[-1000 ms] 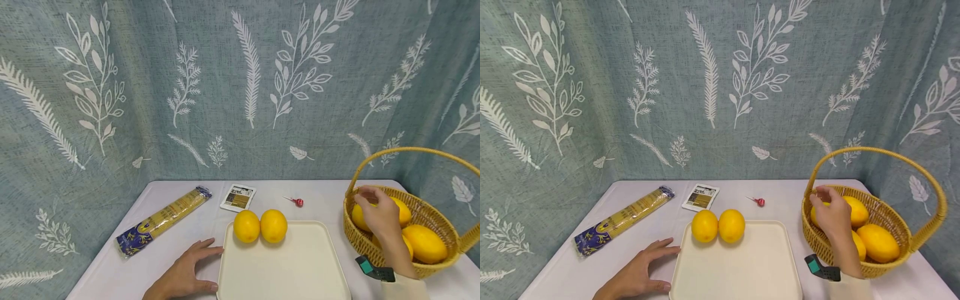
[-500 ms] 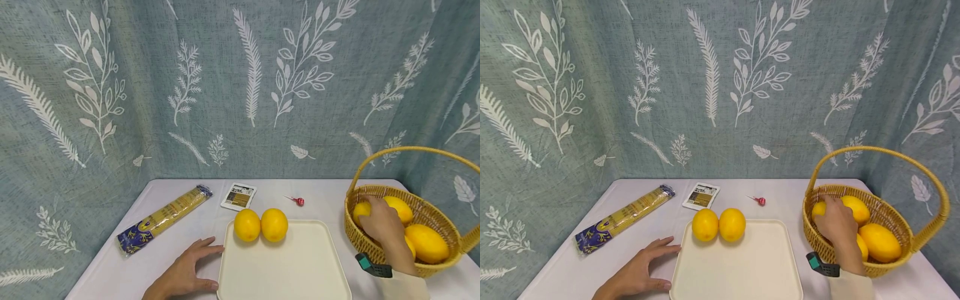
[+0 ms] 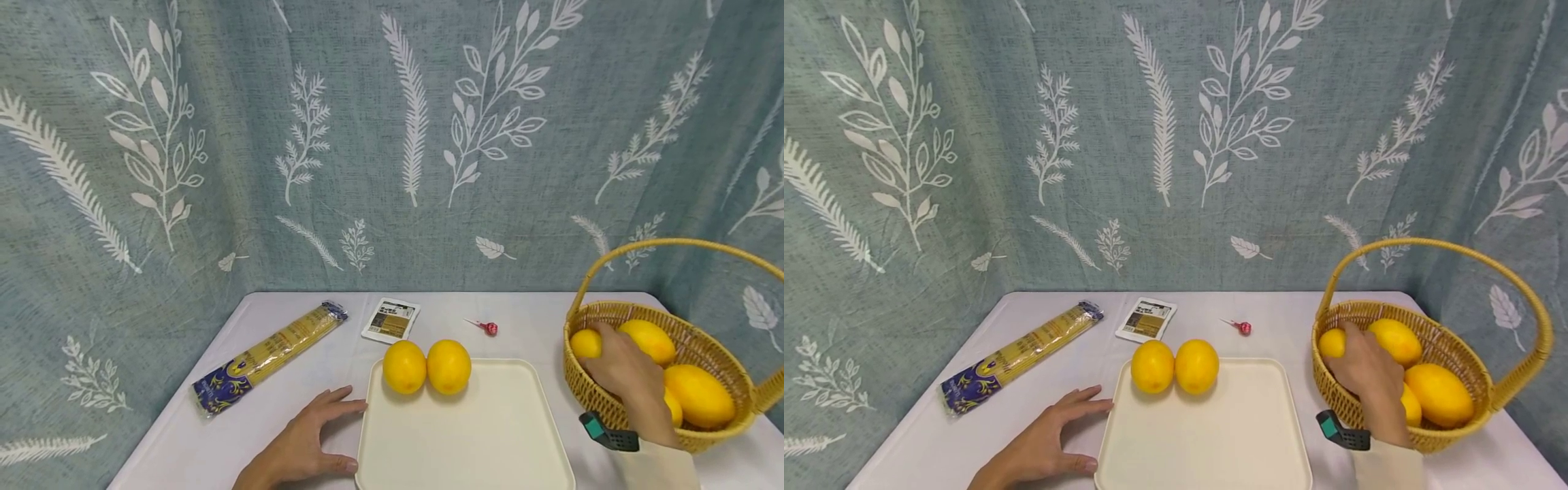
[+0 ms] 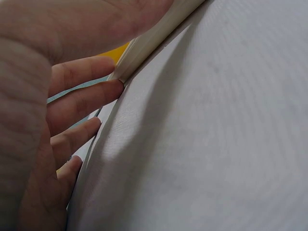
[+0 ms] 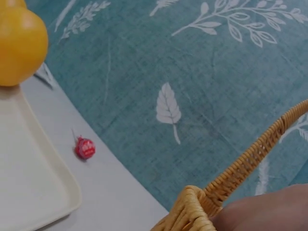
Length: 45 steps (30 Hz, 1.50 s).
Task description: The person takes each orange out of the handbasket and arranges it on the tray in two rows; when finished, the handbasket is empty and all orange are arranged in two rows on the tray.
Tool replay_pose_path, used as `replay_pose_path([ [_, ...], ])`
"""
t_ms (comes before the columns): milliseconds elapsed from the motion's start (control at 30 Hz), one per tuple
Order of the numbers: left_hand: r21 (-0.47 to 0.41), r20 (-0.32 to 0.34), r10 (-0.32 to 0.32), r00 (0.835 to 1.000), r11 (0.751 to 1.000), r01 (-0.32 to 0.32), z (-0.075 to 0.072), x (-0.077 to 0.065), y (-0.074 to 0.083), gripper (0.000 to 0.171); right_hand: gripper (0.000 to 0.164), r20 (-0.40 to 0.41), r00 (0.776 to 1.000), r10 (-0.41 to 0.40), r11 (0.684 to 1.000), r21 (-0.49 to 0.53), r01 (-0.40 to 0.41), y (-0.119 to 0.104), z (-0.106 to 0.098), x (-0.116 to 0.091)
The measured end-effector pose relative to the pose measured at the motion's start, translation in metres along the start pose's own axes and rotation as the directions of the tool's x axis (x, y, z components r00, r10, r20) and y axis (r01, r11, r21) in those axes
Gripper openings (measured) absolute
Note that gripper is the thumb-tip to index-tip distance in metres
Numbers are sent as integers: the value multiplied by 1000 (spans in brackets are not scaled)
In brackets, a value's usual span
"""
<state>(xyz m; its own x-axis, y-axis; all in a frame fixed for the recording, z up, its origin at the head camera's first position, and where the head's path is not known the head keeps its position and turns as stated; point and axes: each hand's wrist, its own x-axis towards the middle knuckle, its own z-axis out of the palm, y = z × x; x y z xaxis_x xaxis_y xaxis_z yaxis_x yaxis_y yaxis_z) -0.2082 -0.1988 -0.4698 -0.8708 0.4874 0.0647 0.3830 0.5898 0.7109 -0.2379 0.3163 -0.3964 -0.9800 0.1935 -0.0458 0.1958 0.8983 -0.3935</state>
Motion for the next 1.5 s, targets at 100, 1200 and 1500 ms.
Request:
replay_pose_path([
  [100, 2, 3, 2, 1000, 1000, -2, 0, 1, 0, 80, 81, -3, 1000, -14, 1000, 10, 14, 2, -1, -1],
  [1200, 1, 22, -28, 999, 1000, 28, 0, -1, 0, 77, 77, -368, 930, 24, 912, 389, 131, -35, -12, -26],
  [1500, -4, 11, -7, 1000, 1000, 7, -1, 0, 0, 78, 76, -337, 940, -43, 887, 420, 192, -56, -7, -32],
])
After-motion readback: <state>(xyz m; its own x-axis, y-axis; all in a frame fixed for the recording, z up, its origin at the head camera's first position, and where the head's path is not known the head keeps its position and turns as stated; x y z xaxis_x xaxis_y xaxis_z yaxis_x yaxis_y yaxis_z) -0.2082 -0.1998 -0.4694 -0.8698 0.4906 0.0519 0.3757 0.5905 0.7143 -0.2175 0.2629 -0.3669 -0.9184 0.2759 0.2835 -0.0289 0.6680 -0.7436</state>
